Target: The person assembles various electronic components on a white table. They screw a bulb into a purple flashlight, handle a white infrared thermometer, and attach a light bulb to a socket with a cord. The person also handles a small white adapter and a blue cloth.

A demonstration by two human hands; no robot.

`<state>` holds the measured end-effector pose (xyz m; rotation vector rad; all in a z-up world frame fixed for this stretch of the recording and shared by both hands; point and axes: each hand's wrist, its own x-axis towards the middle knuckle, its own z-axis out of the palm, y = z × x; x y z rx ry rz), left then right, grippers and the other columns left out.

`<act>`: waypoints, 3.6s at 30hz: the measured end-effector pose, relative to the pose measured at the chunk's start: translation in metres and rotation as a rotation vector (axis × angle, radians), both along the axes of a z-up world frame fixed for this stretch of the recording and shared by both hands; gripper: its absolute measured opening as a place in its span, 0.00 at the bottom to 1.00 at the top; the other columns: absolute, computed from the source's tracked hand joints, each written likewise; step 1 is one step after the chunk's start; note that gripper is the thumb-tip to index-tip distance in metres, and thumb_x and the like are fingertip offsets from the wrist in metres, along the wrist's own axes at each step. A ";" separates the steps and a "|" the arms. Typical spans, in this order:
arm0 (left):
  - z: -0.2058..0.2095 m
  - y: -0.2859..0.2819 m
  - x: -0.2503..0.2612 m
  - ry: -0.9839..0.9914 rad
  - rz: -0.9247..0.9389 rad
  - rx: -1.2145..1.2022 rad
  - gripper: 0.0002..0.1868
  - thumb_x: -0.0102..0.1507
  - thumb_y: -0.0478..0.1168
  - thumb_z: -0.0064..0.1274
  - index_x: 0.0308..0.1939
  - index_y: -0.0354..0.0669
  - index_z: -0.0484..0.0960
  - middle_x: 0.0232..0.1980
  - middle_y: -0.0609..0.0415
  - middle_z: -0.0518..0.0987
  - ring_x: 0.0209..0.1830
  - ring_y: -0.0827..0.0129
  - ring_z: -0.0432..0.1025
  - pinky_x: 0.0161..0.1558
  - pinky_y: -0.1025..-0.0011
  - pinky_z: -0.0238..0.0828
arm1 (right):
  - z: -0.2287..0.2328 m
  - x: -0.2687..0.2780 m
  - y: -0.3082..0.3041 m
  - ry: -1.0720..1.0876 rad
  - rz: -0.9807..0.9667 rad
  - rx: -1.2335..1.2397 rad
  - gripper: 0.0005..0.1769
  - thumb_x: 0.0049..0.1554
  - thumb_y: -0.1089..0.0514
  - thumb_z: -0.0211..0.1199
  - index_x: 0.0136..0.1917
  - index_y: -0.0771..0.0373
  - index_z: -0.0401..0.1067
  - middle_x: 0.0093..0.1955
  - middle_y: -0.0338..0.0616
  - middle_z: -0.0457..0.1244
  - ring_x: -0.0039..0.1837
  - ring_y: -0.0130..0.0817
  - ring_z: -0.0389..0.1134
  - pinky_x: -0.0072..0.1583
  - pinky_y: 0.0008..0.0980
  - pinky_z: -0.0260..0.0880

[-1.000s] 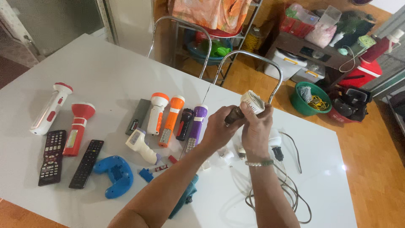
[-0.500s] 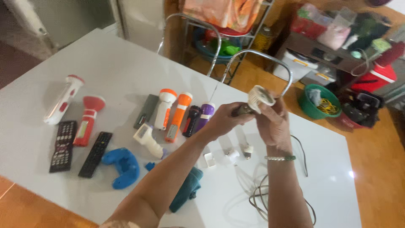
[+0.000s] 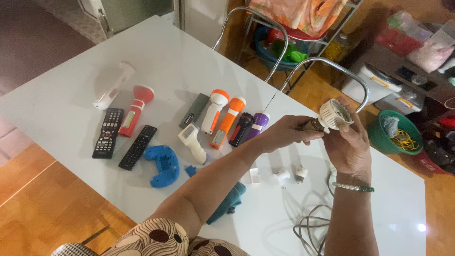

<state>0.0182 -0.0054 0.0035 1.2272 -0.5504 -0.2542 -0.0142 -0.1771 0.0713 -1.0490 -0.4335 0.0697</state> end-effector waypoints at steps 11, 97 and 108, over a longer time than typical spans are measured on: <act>-0.009 -0.011 -0.003 -0.036 0.050 -0.003 0.26 0.61 0.46 0.65 0.58 0.33 0.82 0.41 0.55 0.82 0.38 0.75 0.74 0.42 0.73 0.74 | -0.022 0.004 -0.001 -0.054 -0.120 -0.033 0.36 0.54 0.59 0.78 0.71 0.58 0.62 0.64 0.41 0.61 0.66 0.37 0.65 0.64 0.44 0.68; -0.009 0.010 -0.011 0.054 -0.111 0.012 0.27 0.61 0.44 0.64 0.62 0.37 0.81 0.39 0.56 0.83 0.37 0.76 0.74 0.42 0.74 0.71 | -0.009 -0.023 0.001 0.007 -0.073 0.003 0.54 0.49 0.62 0.77 0.82 0.51 0.52 0.74 0.56 0.57 0.73 0.46 0.63 0.73 0.50 0.63; -0.008 0.019 -0.016 -0.045 -0.038 0.044 0.25 0.61 0.43 0.64 0.60 0.38 0.81 0.41 0.59 0.83 0.39 0.78 0.74 0.45 0.74 0.73 | -0.031 -0.013 0.013 -0.042 -0.188 -0.068 0.62 0.47 0.58 0.80 0.86 0.53 0.46 0.68 0.50 0.59 0.69 0.43 0.63 0.72 0.46 0.64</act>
